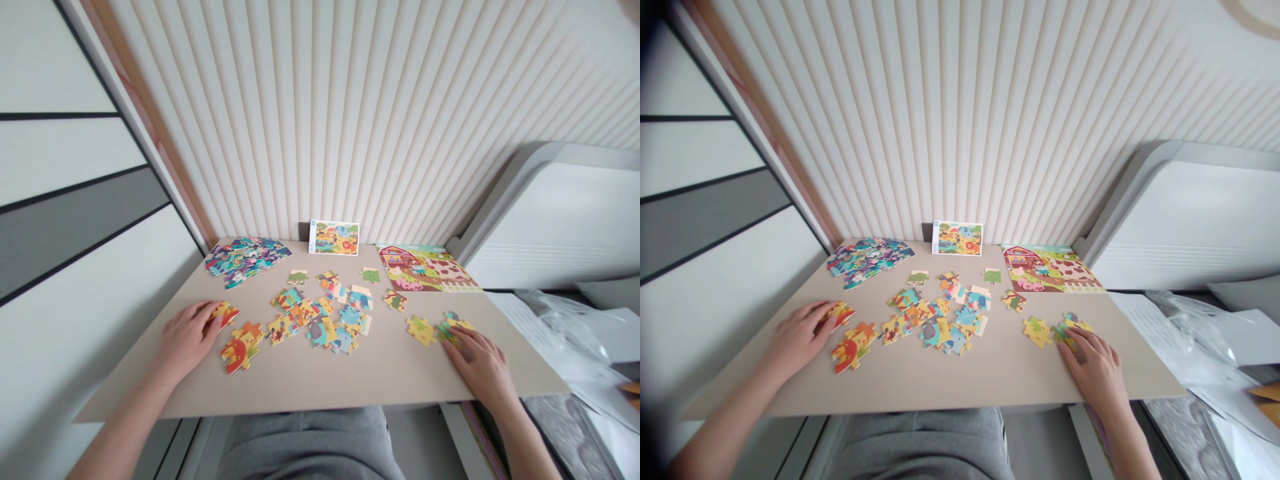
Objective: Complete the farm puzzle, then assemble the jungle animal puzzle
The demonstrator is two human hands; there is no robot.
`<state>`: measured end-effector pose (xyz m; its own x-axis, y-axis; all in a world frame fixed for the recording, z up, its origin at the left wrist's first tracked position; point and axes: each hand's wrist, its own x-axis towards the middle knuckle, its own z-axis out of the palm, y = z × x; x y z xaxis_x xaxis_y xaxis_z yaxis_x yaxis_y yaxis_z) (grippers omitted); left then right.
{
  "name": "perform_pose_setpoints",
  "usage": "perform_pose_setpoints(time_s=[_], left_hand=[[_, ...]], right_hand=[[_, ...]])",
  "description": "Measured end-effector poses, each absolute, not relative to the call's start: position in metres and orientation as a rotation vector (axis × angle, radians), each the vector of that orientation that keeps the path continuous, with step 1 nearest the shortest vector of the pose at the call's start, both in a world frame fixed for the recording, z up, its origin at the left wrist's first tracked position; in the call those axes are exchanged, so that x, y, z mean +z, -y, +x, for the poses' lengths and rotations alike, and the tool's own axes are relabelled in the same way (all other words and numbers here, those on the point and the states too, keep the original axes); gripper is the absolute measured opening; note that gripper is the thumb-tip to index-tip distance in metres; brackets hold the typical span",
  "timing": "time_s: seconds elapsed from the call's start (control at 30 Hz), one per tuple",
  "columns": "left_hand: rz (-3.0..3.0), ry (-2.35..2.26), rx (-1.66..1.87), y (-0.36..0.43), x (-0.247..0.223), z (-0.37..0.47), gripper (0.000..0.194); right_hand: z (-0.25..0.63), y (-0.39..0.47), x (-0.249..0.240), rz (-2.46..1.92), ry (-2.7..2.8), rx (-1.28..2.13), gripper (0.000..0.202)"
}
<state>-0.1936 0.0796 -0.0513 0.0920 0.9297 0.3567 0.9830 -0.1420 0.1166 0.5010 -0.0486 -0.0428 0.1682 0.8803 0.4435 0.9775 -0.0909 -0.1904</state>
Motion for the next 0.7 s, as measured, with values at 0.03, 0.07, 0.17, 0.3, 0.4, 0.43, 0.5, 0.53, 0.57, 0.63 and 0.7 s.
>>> perform_pose_setpoints(time_s=[0.03,0.07,0.17,0.3,0.4,0.43,0.5,0.53,0.57,0.63,0.7], left_hand=[[-2.206,1.948,-0.526,-0.080,-0.051,-0.194,0.048],[-2.207,1.948,-0.528,-0.080,-0.052,-0.194,0.048],[-2.218,1.944,-0.541,-0.080,-0.053,-0.196,0.048],[-2.225,1.925,-0.570,-0.082,-0.056,-0.200,0.046],[-2.234,1.910,-0.608,-0.083,-0.058,-0.201,0.045],[-2.246,1.901,-0.625,-0.084,-0.058,-0.202,0.045],[-2.267,1.888,-0.657,-0.084,-0.057,-0.202,0.046],[-2.271,1.884,-0.672,-0.084,-0.056,-0.202,0.047],[-2.273,1.882,-0.685,-0.084,-0.056,-0.202,0.047],[-2.269,1.883,-0.700,-0.083,-0.054,-0.201,0.047],[-2.265,1.891,-0.701,-0.081,-0.052,-0.199,0.048]], right_hand=[[0.501,0.048,-0.042,-1.997,1.772,-0.295,0.053],[0.500,0.048,-0.041,-1.975,1.792,-0.290,0.052],[0.496,0.049,-0.036,-1.926,1.854,-0.267,0.049],[0.490,0.052,-0.032,-1.909,1.742,-0.312,0.046],[0.488,0.055,-0.033,-1.892,1.533,-0.404,0.044],[0.488,0.055,-0.033,-1.886,1.491,-0.421,0.044],[0.487,0.056,-0.033,-1.871,1.469,-0.426,0.043],[0.487,0.056,-0.033,-1.863,1.474,-0.424,0.043],[0.487,0.056,-0.033,-1.858,1.479,-0.421,0.043],[0.486,0.056,-0.033,-1.854,1.486,-0.422,0.043],[0.486,0.055,-0.032,-1.851,1.486,-0.427,0.043]])
